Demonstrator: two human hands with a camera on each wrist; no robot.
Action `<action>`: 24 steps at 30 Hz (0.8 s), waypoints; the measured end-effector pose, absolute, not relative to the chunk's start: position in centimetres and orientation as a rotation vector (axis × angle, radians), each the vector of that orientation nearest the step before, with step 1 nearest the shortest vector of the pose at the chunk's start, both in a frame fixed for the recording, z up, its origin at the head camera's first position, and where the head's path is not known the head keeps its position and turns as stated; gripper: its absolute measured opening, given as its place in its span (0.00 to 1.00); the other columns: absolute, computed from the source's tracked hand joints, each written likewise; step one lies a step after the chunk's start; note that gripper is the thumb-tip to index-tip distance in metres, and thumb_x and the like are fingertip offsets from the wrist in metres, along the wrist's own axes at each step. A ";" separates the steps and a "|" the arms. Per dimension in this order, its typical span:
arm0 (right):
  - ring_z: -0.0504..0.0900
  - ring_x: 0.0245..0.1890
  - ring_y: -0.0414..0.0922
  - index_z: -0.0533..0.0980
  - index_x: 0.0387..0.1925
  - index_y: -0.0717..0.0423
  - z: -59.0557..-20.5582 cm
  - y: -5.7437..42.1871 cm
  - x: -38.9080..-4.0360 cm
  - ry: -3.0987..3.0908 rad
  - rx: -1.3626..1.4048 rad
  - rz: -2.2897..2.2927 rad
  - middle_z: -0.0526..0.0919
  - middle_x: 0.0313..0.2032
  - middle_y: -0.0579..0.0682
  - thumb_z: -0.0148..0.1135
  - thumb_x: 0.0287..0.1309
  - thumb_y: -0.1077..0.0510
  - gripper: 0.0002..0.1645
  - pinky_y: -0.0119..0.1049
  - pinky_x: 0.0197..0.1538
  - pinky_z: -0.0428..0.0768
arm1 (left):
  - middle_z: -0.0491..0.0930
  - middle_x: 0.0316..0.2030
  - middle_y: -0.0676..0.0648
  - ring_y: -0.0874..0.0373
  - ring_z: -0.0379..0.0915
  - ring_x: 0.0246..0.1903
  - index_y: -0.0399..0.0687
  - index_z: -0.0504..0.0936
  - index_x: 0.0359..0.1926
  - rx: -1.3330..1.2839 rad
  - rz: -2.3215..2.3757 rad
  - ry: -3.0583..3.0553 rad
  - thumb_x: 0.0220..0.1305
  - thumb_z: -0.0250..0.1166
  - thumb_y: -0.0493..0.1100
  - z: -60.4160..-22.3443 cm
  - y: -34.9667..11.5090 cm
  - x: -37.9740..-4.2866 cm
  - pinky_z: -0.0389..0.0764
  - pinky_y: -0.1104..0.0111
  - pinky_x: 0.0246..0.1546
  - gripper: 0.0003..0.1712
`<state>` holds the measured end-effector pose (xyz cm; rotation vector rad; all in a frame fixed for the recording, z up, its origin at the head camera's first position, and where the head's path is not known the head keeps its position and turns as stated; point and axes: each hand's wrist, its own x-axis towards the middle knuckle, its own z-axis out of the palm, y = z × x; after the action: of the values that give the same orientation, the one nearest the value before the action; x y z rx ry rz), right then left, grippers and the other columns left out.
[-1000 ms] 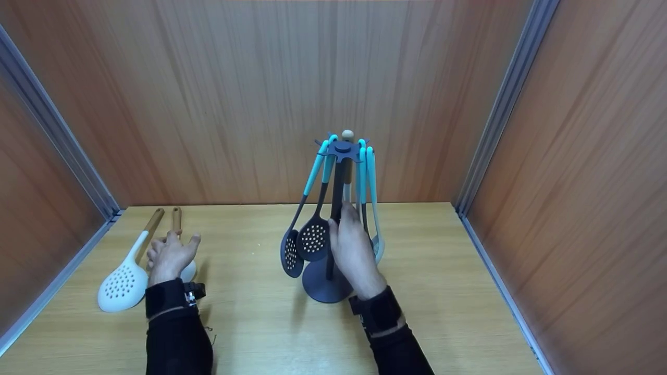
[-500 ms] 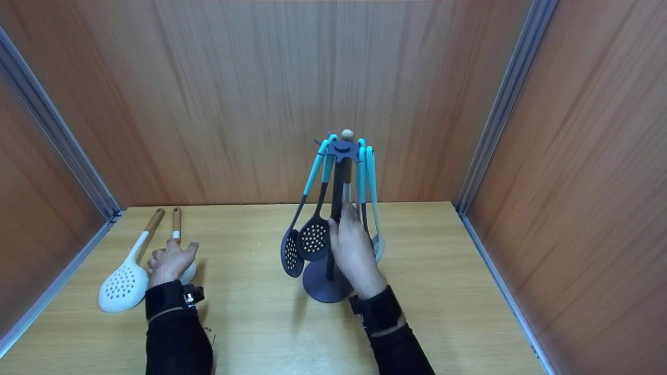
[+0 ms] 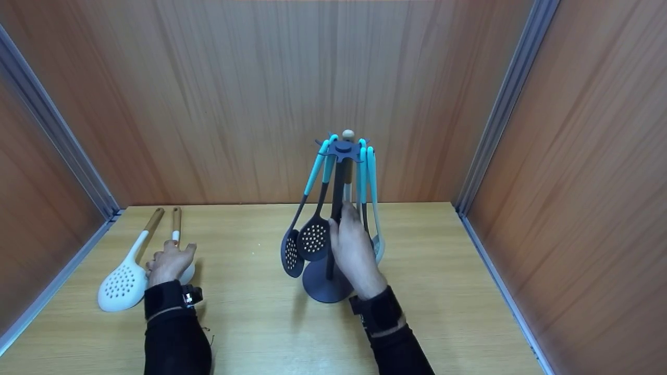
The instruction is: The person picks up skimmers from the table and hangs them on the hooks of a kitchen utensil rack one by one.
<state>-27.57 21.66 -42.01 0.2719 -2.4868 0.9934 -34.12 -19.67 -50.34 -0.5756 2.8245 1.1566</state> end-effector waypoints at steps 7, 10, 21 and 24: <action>0.87 0.47 0.52 0.66 0.66 0.60 -42.0 21.6 -27.6 -2.494 0.257 0.994 0.82 0.51 0.58 0.51 0.82 0.57 0.19 0.48 0.47 0.89 | 0.58 0.71 0.13 0.14 0.46 0.72 0.31 0.51 0.79 -0.550 1.126 2.848 0.77 0.45 0.60 -50.1 -19.4 -33.7 0.47 0.29 0.73 0.45; 0.87 0.43 0.51 0.66 0.65 0.61 -42.0 21.6 -27.6 -2.489 0.256 0.995 0.83 0.50 0.58 0.51 0.82 0.57 0.19 0.45 0.42 0.88 | 0.60 0.69 0.14 0.15 0.48 0.71 0.29 0.52 0.77 -0.547 1.114 2.845 0.77 0.44 0.59 -50.1 -19.5 -33.8 0.50 0.30 0.71 0.43; 0.87 0.44 0.51 0.65 0.66 0.60 -41.9 21.6 -27.5 -2.495 0.260 1.017 0.82 0.51 0.58 0.51 0.82 0.57 0.19 0.46 0.43 0.88 | 0.60 0.72 0.17 0.17 0.50 0.72 0.29 0.55 0.78 -0.495 1.070 2.794 0.79 0.42 0.62 -49.7 -19.4 -34.1 0.55 0.29 0.70 0.44; 0.87 0.44 0.51 0.65 0.66 0.60 -42.0 21.5 -27.5 -2.496 0.257 1.004 0.82 0.51 0.58 0.51 0.82 0.57 0.19 0.46 0.43 0.88 | 0.63 0.71 0.18 0.18 0.52 0.72 0.30 0.59 0.76 -0.477 1.054 2.799 0.80 0.41 0.63 -49.7 -19.4 -34.1 0.56 0.29 0.69 0.43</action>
<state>-27.49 21.54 -41.98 0.2567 -2.4964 1.0037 -34.13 -19.37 -49.68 -0.4766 2.7991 1.0536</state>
